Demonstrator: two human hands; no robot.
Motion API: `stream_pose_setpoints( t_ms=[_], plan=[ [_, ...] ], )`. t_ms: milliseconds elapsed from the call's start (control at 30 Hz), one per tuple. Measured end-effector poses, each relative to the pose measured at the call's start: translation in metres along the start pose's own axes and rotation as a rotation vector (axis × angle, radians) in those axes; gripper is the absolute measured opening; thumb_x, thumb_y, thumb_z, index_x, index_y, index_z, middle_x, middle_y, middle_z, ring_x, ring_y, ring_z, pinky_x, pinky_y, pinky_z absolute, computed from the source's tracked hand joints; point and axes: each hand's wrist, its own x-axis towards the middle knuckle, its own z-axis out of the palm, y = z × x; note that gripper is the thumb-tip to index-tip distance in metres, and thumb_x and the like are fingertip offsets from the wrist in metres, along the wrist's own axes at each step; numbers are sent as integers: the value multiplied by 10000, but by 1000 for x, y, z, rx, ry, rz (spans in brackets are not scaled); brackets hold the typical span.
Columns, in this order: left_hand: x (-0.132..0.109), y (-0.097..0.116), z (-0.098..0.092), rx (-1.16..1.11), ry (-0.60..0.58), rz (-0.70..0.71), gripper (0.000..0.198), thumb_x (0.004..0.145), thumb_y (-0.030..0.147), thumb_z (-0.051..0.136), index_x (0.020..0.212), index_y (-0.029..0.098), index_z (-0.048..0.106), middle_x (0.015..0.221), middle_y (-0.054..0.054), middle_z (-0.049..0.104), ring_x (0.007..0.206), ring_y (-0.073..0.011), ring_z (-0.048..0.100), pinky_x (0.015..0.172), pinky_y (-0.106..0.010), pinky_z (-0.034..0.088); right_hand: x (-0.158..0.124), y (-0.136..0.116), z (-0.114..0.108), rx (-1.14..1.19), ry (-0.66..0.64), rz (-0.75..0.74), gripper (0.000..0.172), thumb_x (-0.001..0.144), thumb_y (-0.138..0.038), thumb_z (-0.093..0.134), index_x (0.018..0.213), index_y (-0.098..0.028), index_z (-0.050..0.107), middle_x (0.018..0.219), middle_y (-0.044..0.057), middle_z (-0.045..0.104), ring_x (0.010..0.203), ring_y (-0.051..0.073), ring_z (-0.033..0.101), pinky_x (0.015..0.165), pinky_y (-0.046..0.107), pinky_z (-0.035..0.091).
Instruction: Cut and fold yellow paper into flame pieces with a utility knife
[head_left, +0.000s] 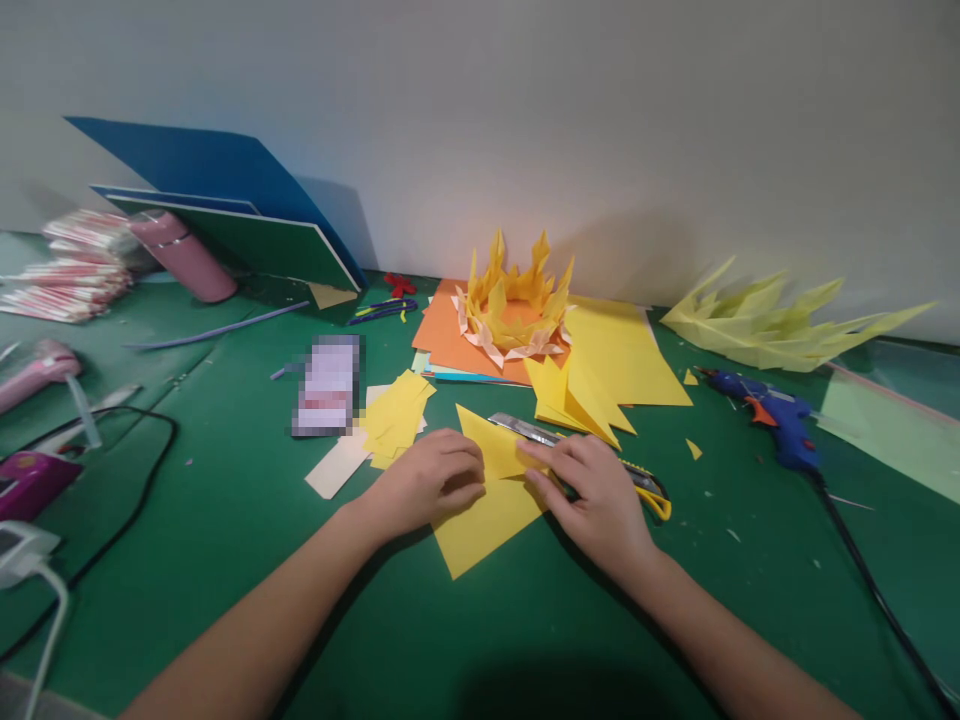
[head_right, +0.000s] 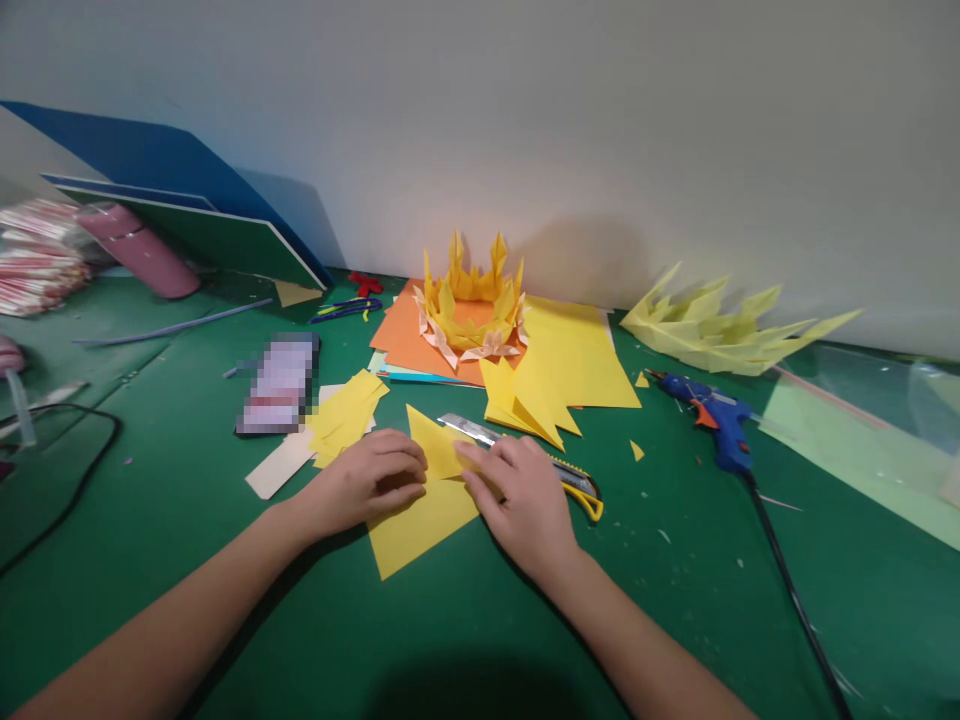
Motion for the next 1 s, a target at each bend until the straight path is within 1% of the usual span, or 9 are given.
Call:
stream_pose_setpoints(
  t_ms=[67, 133, 267, 433, 567, 700, 800, 900, 1000],
  plan=[
    [0, 0, 1, 9, 9, 12, 158, 875, 193, 497, 781, 173, 623, 865, -71, 678, 826, -181, 617, 758, -324, 505, 0, 5, -6, -105, 41, -4, 267, 920, -297, 487, 1099, -188, 651, 768, 64, 599, 721, 216, 547, 653, 357, 447],
    [0, 1, 2, 35, 30, 36, 185, 879, 173, 471, 767, 169, 618, 854, -72, 685, 812, -180, 620, 743, -320, 510, -1, 12, -10, -151, 40, -2, 270, 904, -328, 509, 1096, -194, 643, 861, 86, 605, 812, 240, 564, 722, 388, 461],
    [0, 1, 5, 84, 70, 58, 202, 865, 140, 449, 731, 162, 599, 826, -74, 686, 779, -179, 621, 715, -317, 519, -6, 22, -15, -140, -38, 11, 289, 896, -325, 501, 1136, -202, 605, 1006, 109, 614, 924, 266, 578, 786, 410, 483],
    [0, 2, 9, 55, 106, 24, 190, 845, 129, 448, 706, 166, 572, 873, -89, 675, 822, -183, 618, 734, -314, 521, -9, 28, -17, -189, -107, 43, 295, 878, -244, 469, 1139, -181, 592, 1031, 117, 645, 911, 270, 595, 783, 413, 499],
    [1, 0, 8, 1, 67, -34, 183, 848, 140, 458, 696, 171, 556, 948, -96, 663, 889, -195, 614, 793, -339, 507, -10, 30, -20, -224, -128, 32, 292, 889, -203, 422, 1110, -161, 609, 973, 118, 657, 874, 259, 599, 768, 404, 505],
    [0, -1, 4, -83, 7, -96, 151, 860, 166, 470, 733, 183, 550, 977, -83, 651, 936, -197, 605, 834, -357, 489, -8, 27, -23, -298, -60, -1, 305, 904, -211, 415, 1130, -134, 604, 944, 134, 641, 826, 256, 588, 739, 410, 505],
    [0, 0, 1, -139, -40, -153, 120, 865, 173, 481, 765, 197, 542, 999, -71, 640, 984, -200, 588, 868, -376, 471, -6, 23, -26, -292, -17, -24, 300, 892, -197, 440, 1142, -161, 602, 943, 122, 631, 821, 249, 586, 732, 405, 503],
    [1, 3, -2, -186, -60, -245, 82, 837, 156, 517, 780, 213, 503, 1001, -55, 633, 1011, -207, 569, 879, -396, 458, -4, 22, -28, -206, -51, -73, 290, 873, -174, 450, 1110, -188, 617, 930, 103, 637, 824, 235, 594, 732, 388, 509],
    [2, 7, -3, -234, -33, -360, 157, 787, 124, 543, 769, 222, 421, 980, -42, 632, 937, -200, 575, 819, -384, 471, -4, 25, -31, -155, -106, -90, 299, 844, -157, 446, 1080, -194, 626, 913, 95, 644, 814, 226, 604, 705, 371, 516]
  ],
)
